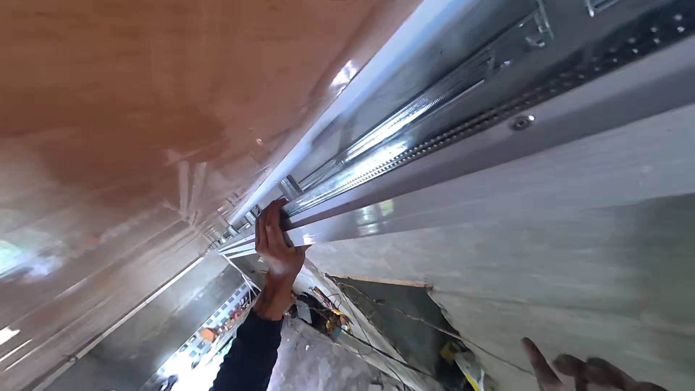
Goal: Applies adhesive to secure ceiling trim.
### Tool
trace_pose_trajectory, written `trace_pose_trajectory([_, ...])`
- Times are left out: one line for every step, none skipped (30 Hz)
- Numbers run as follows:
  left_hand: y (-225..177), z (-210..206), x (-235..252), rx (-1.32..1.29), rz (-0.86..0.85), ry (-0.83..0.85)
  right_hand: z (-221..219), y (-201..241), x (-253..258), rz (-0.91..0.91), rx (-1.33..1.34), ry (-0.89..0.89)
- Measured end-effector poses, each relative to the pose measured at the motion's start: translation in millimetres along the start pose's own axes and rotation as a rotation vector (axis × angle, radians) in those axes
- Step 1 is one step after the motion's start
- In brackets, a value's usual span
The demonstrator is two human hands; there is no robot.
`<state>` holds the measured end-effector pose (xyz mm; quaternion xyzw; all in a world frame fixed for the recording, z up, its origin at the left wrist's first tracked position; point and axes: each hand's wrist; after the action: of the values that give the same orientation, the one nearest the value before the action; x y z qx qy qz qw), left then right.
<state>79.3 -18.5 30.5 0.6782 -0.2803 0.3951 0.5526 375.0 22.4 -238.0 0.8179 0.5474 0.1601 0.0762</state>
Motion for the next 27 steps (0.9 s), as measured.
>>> trace_pose_trajectory([0,0,0,-0.006,0.005,0.004,2,0,0,0.007,-0.002,0.0])
trace_pose_trajectory([-1,1,-1,-0.001,0.011,0.007,4,0,1,0.012,-0.009,0.0])
trace_pose_trajectory([-1,1,-1,0.012,0.015,0.013,6,1,1,0.016,-0.02,-0.001])
trace_pose_trajectory([-1,1,-1,0.02,0.016,0.017,8,1,2,0.023,-0.028,-0.001])
trace_pose_trajectory([-1,2,-2,0.021,0.012,0.02,10,1,3,0.03,-0.034,0.003])
trace_pose_trajectory([0,1,-2,0.02,0.009,0.02,13,0,4,0.039,-0.04,0.007])
trace_pose_trajectory([0,1,-3,0.026,0.011,0.023,16,-1,4,0.045,-0.041,0.009])
trace_pose_trajectory([-1,1,-3,0.034,0.019,0.028,19,-2,4,0.051,-0.043,0.007])
trace_pose_trajectory([-2,1,-2,0.041,0.025,0.029,22,-3,4,0.051,-0.048,0.002])
trace_pose_trajectory([-3,1,-2,0.049,0.027,0.027,24,-3,5,0.05,-0.049,-0.006])
trace_pose_trajectory([-3,0,-2,0.052,0.03,0.03,25,-3,6,0.052,-0.049,-0.015])
trace_pose_trajectory([-3,0,-2,0.049,0.028,0.029,26,-3,7,0.053,-0.046,-0.018])
trace_pose_trajectory([-3,0,-3,0.046,0.027,0.027,27,-4,8,0.055,-0.045,-0.016])
trace_pose_trajectory([-3,0,-3,0.043,0.029,0.028,27,-4,8,0.054,-0.046,-0.014])
trace_pose_trajectory([-3,0,-3,0.043,0.029,0.03,26,-5,8,0.048,-0.045,-0.014])
trace_pose_trajectory([-2,1,-3,0.041,0.031,0.033,26,-5,8,0.042,-0.047,-0.015])
trace_pose_trajectory([-2,0,-3,0.041,0.031,0.032,26,-6,8,0.038,-0.05,-0.014])
trace_pose_trajectory([-2,0,-3,0.042,0.034,0.032,25,-7,8,0.036,-0.055,-0.013])
trace_pose_trajectory([-2,0,-4,0.042,0.039,0.032,25,-8,9,0.033,-0.06,-0.012])
trace_pose_trajectory([-2,0,-4,0.044,0.04,0.031,25,-10,9,0.031,-0.061,-0.01])
trace_pose_trajectory([-2,0,-4,0.043,0.04,0.031,26,-11,9,0.029,-0.064,-0.008])
trace_pose_trajectory([-2,0,-4,0.038,0.04,0.033,26,-12,9,0.027,-0.065,-0.009])
trace_pose_trajectory([-2,0,-4,0.038,0.039,0.036,26,-13,10,0.024,-0.063,-0.01])
trace_pose_trajectory([-2,-1,-4,0.037,0.038,0.036,26,-13,11,0.024,-0.062,-0.013])
trace_pose_trajectory([-1,-1,-4,0.033,0.036,0.036,26,-14,11,0.026,-0.056,-0.013])
trace_pose_trajectory([-1,-1,-4,0.031,0.038,0.037,26,-14,12,0.029,-0.055,-0.01])
trace_pose_trajectory([-2,-1,-3,0.033,0.041,0.039,25,-14,12,0.033,-0.057,-0.006])
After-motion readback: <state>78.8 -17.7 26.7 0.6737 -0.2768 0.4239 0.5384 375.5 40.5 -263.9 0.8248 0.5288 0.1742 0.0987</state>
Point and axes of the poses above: each hand's wrist, its own x-axis towards the middle knuckle, its own z-axis out of the back of the hand, y = z × x, and after that the axes turned 3 degrees about -y, right-handed
